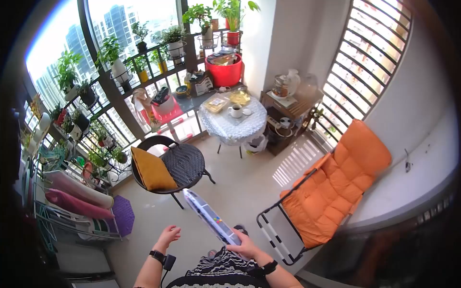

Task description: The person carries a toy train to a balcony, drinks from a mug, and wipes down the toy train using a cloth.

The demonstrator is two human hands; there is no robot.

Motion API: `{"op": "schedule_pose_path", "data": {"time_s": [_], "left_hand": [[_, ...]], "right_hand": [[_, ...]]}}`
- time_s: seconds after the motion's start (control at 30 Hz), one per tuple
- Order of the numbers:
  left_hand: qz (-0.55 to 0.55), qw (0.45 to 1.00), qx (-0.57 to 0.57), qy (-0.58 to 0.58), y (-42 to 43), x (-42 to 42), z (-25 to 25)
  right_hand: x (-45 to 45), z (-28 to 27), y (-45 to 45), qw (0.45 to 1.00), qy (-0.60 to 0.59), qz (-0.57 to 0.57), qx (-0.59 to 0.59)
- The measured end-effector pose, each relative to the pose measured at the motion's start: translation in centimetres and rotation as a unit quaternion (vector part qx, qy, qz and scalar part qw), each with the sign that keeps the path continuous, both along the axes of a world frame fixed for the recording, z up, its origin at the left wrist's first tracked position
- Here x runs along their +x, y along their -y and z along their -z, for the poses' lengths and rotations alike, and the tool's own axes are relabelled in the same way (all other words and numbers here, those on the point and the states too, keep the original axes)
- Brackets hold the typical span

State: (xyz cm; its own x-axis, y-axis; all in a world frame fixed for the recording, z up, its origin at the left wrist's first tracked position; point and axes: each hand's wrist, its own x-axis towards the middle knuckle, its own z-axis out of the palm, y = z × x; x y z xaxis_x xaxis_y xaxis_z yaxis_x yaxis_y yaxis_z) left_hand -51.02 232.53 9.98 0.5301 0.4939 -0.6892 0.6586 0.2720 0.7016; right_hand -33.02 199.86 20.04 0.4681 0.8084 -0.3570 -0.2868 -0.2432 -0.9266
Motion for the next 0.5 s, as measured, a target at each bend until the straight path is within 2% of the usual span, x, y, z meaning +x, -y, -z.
{"op": "schedule_pose_path", "data": {"time_s": [0.03,0.07,0.1,0.2,0.27,0.33,0.5], "left_hand": [[-0.004,1.000,0.029,-0.007,-1.4,1.8,0.5],[-0.017,0.999,0.048,-0.010,-3.0,3.2,2.2],[-0.036,0.997,0.065,-0.016,-4.3,4.3,2.8],[-0.148,0.987,0.059,-0.030,-8.0,5.6,4.1],[-0.197,0.979,0.041,-0.032,-10.0,5.6,5.7],[-0.285,0.956,0.055,-0.048,-13.6,6.7,5.7],[-0.352,0.930,0.085,-0.060,-21.3,6.1,6.9]], "right_hand": [[1.7,0.1,-0.8,1.000,0.021,0.023,0.000],[3.1,1.8,-1.3,0.999,-0.011,0.043,0.010],[4.8,2.2,-1.7,0.999,-0.021,0.023,0.004],[10.3,5.1,-3.8,0.999,0.004,0.037,-0.011],[13.4,4.6,-5.2,1.000,-0.009,0.017,-0.009],[16.2,0.5,-7.9,0.999,0.017,0.036,-0.023],[18.6,0.2,-11.8,0.997,-0.011,0.074,-0.019]]}}
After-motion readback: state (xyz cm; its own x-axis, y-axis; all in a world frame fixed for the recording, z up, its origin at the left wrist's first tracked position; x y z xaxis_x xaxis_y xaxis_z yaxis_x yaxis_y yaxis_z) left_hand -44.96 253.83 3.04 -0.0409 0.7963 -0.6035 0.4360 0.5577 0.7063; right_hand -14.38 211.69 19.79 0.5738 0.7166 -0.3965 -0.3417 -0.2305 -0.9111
